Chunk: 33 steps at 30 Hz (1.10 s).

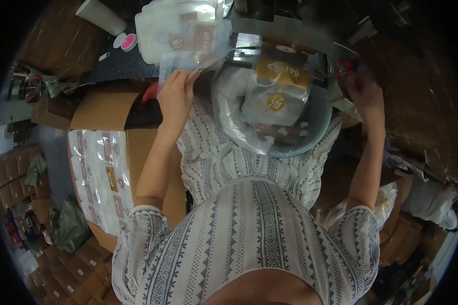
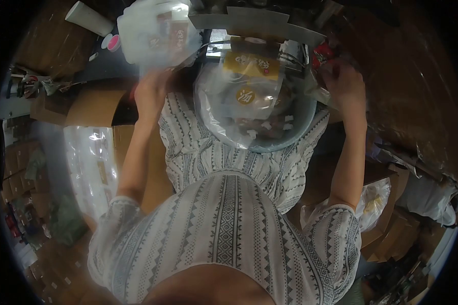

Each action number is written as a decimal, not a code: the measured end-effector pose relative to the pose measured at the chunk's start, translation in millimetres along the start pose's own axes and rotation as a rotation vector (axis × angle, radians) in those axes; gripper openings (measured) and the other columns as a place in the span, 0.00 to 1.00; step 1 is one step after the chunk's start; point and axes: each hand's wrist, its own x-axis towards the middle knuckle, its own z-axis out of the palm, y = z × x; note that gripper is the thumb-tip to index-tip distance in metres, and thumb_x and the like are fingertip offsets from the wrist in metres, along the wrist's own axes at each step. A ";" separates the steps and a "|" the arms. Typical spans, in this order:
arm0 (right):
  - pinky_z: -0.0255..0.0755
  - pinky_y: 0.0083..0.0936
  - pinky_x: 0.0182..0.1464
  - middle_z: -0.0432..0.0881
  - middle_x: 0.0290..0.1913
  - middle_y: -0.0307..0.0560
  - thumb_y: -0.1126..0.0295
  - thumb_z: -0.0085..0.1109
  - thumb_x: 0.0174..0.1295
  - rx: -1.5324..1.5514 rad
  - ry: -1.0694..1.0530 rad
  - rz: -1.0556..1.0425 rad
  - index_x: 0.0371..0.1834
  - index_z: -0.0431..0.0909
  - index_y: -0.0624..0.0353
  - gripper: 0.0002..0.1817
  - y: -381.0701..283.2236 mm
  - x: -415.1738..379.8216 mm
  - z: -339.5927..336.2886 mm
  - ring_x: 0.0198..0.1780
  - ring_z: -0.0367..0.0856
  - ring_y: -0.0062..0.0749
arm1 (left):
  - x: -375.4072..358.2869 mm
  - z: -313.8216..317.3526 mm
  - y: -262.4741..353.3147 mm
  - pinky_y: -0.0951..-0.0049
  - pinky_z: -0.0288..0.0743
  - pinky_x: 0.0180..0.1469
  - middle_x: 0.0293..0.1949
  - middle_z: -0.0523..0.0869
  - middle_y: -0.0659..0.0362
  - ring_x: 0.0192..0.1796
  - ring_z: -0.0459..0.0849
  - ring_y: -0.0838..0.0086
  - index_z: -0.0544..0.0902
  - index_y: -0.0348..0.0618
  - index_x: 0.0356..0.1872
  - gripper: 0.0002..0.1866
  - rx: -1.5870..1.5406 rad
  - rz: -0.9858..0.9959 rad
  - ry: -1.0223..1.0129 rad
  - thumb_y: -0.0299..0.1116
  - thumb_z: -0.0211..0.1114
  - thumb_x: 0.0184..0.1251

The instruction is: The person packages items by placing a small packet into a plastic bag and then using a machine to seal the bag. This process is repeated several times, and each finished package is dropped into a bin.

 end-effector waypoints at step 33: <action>0.75 0.52 0.43 0.82 0.38 0.63 0.56 0.52 0.67 -0.322 -0.134 0.144 0.35 0.73 0.63 0.18 59.4 -27.2 13.7 0.42 0.80 0.62 | 35.8 16.2 17.3 0.63 0.73 0.55 0.55 0.79 0.50 0.56 0.78 0.57 0.76 0.38 0.56 0.25 -0.201 -0.019 0.030 0.43 0.68 0.62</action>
